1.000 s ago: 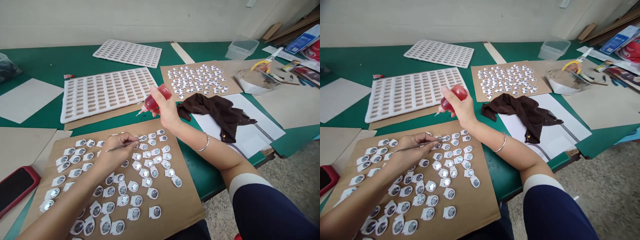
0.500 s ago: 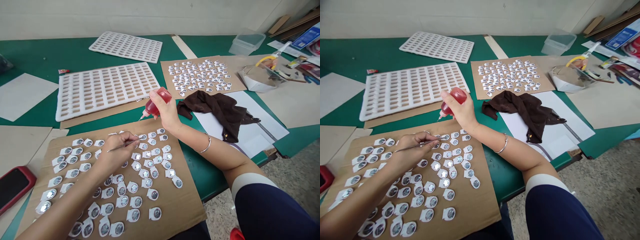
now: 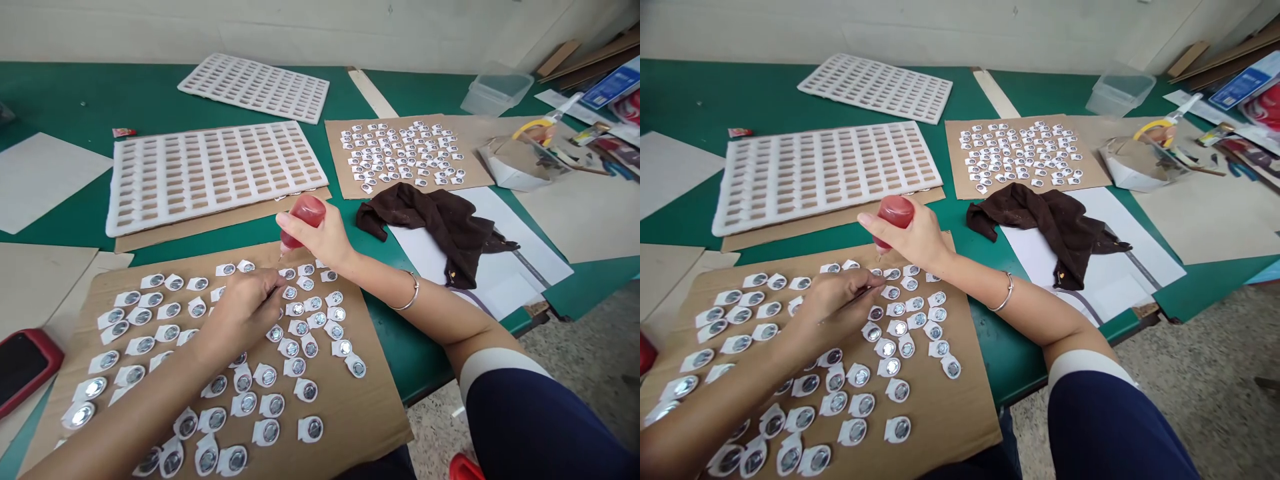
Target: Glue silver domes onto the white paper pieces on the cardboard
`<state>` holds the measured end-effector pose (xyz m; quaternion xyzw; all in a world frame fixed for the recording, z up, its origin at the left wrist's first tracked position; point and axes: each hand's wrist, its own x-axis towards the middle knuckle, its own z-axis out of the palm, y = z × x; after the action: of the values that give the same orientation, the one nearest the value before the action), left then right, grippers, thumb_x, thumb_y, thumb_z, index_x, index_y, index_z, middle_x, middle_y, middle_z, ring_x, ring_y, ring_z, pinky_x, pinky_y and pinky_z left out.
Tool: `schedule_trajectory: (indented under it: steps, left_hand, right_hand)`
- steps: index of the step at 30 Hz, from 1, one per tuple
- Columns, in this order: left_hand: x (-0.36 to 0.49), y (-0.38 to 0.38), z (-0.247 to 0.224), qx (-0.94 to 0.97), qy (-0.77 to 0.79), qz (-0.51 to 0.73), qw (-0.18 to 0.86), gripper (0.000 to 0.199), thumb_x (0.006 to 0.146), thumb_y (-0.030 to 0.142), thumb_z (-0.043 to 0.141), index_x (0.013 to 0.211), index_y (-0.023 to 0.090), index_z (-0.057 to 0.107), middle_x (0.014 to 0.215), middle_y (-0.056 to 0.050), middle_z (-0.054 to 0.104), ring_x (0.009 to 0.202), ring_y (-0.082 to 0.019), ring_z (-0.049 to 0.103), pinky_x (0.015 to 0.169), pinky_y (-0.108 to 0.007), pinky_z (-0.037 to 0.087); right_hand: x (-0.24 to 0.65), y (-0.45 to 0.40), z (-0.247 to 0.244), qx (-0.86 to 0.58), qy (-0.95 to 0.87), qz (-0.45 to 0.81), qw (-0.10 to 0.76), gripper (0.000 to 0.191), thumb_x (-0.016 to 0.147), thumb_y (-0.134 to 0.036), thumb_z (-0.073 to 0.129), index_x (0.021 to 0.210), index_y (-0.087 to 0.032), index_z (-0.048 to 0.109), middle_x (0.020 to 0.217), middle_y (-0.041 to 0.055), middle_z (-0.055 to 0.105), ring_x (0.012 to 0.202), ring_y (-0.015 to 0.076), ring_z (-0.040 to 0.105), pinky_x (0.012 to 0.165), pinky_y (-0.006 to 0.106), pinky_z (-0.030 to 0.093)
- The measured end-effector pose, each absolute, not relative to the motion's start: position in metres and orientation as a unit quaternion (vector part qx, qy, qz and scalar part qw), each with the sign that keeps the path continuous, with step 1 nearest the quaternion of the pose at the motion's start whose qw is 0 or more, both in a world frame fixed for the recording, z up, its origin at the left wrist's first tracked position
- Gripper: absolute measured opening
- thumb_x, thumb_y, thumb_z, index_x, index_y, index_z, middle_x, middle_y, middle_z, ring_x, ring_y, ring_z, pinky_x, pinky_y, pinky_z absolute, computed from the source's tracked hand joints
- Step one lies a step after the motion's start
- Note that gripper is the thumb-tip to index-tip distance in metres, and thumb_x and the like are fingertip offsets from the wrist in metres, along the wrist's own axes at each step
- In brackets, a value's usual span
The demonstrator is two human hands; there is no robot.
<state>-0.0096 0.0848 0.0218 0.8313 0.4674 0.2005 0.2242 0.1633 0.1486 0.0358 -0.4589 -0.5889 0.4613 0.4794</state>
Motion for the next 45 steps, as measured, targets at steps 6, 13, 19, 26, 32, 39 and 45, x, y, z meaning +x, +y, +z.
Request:
schedule_trajectory:
  steps: [6, 13, 19, 26, 32, 39, 45]
  left_hand:
    - [-0.007, 0.077, 0.017, 0.880, 0.392, 0.224, 0.144, 0.018, 0.084, 0.008, 0.043, 0.075, 0.018, 0.056, 0.068, -0.003, 0.060, 0.065, -0.016, 0.055, 0.063, -0.029, 0.044]
    - [0.008, 0.066, 0.017, 0.921, 0.355, 0.163, -0.008, 0.025, 0.075, -0.003, 0.040, 0.069, 0.015, 0.057, 0.067, -0.008, 0.060, 0.065, -0.020, 0.056, 0.065, -0.035, 0.052]
    - [0.024, 0.058, 0.008, 0.909, 0.346, 0.130, -0.192, 0.029, 0.077, -0.005, 0.040, 0.065, 0.013, 0.059, 0.061, -0.010, 0.060, 0.058, -0.020, 0.056, 0.069, -0.039, 0.054]
    - [0.029, 0.056, 0.008, 0.899, 0.352, 0.127, -0.228, 0.033, 0.080, -0.004, 0.041, 0.059, 0.015, 0.056, 0.055, -0.008, 0.057, 0.053, -0.020, 0.054, 0.059, -0.035, 0.050]
    - [0.029, 0.055, 0.007, 0.896, 0.357, 0.126, -0.230, 0.032, 0.080, -0.005, 0.042, 0.058, 0.015, 0.056, 0.056, -0.009, 0.059, 0.052, -0.020, 0.053, 0.058, -0.035, 0.048]
    - [0.026, 0.055, 0.006, 0.903, 0.349, 0.131, -0.214, 0.029, 0.079, -0.005, 0.042, 0.063, 0.012, 0.059, 0.057, -0.011, 0.059, 0.053, -0.022, 0.055, 0.059, -0.035, 0.049]
    - [0.026, 0.055, 0.004, 0.900, 0.350, 0.151, -0.214, 0.025, 0.076, -0.006, 0.046, 0.063, 0.011, 0.059, 0.057, -0.011, 0.059, 0.053, -0.023, 0.054, 0.059, -0.036, 0.050]
  right_hand:
    - [0.162, 0.148, 0.032, -0.423, -0.571, 0.529, 0.464, 0.042, 0.072, -0.063, 0.067, 0.078, -0.025, 0.051, 0.057, -0.0045, 0.059, 0.059, 0.0160, 0.064, 0.061, 0.032, 0.056]
    - [0.158, 0.141, 0.033, -0.459, -0.625, 0.458, 0.434, 0.039, 0.069, -0.054, 0.075, 0.077, -0.023, 0.053, 0.065, -0.0037, 0.061, 0.058, 0.0139, 0.060, 0.057, 0.028, 0.049]
    - [0.157, 0.139, 0.031, -0.472, -0.688, 0.380, 0.399, 0.037, 0.071, -0.054, 0.072, 0.074, -0.022, 0.055, 0.071, -0.0017, 0.064, 0.065, 0.0140, 0.058, 0.062, 0.028, 0.047]
    - [0.155, 0.141, 0.022, -0.440, -0.715, 0.376, 0.392, 0.037, 0.072, -0.054, 0.071, 0.075, -0.022, 0.054, 0.072, -0.0012, 0.062, 0.066, 0.0145, 0.056, 0.063, 0.030, 0.046]
    - [0.155, 0.142, 0.019, -0.433, -0.720, 0.368, 0.397, 0.036, 0.072, -0.052, 0.073, 0.076, -0.021, 0.055, 0.074, -0.0013, 0.063, 0.067, 0.0141, 0.056, 0.063, 0.029, 0.045]
    - [0.154, 0.141, 0.017, -0.427, -0.722, 0.365, 0.404, 0.036, 0.072, -0.052, 0.073, 0.076, -0.021, 0.055, 0.074, -0.0014, 0.062, 0.067, 0.0137, 0.056, 0.064, 0.029, 0.046]
    - [0.153, 0.141, 0.017, -0.425, -0.726, 0.350, 0.412, 0.035, 0.073, -0.051, 0.072, 0.077, -0.020, 0.056, 0.075, -0.0019, 0.062, 0.068, 0.0130, 0.056, 0.065, 0.028, 0.046]
